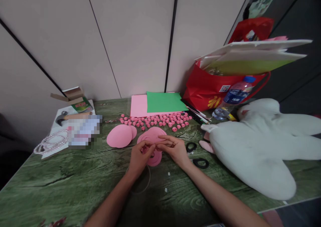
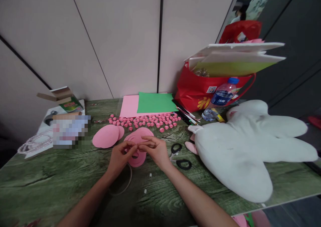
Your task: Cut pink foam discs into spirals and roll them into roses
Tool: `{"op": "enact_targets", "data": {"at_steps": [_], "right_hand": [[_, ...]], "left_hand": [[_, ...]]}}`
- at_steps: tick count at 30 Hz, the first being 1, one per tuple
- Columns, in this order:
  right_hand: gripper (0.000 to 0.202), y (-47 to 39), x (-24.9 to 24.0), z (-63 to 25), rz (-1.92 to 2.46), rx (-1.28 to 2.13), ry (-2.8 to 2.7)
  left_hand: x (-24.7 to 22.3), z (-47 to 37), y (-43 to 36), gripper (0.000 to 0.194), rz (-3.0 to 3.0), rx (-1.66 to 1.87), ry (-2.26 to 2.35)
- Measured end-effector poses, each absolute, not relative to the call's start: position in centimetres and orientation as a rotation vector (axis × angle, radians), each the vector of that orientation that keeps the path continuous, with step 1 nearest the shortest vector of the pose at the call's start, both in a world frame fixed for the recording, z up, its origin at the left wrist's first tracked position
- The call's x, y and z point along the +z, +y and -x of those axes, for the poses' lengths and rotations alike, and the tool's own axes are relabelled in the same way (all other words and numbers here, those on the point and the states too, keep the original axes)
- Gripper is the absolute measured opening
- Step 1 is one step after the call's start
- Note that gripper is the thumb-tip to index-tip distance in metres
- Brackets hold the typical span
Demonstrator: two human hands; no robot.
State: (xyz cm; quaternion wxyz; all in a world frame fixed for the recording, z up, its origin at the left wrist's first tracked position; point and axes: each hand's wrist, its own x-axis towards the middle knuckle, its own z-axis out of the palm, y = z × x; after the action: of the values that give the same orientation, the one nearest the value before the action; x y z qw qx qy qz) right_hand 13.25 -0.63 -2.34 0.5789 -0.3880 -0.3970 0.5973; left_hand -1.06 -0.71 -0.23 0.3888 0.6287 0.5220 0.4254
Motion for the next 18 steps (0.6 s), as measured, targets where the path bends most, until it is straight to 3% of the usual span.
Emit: {"op": "enact_targets", "data": {"at_steps": [12,18], "right_hand": [[0.034,-0.62,-2.20,-13.29,0.930,1.313,-0.977],[0.044,-0.56,-2.13,-13.56,0.885,1.400,-1.006]], "left_hand": [[-0.11,0.94,-0.88,0.010,-1.649,1.088,1.319],[-0.24,1.12,-0.62,0.015,-1.550,1.083,1.281]]}}
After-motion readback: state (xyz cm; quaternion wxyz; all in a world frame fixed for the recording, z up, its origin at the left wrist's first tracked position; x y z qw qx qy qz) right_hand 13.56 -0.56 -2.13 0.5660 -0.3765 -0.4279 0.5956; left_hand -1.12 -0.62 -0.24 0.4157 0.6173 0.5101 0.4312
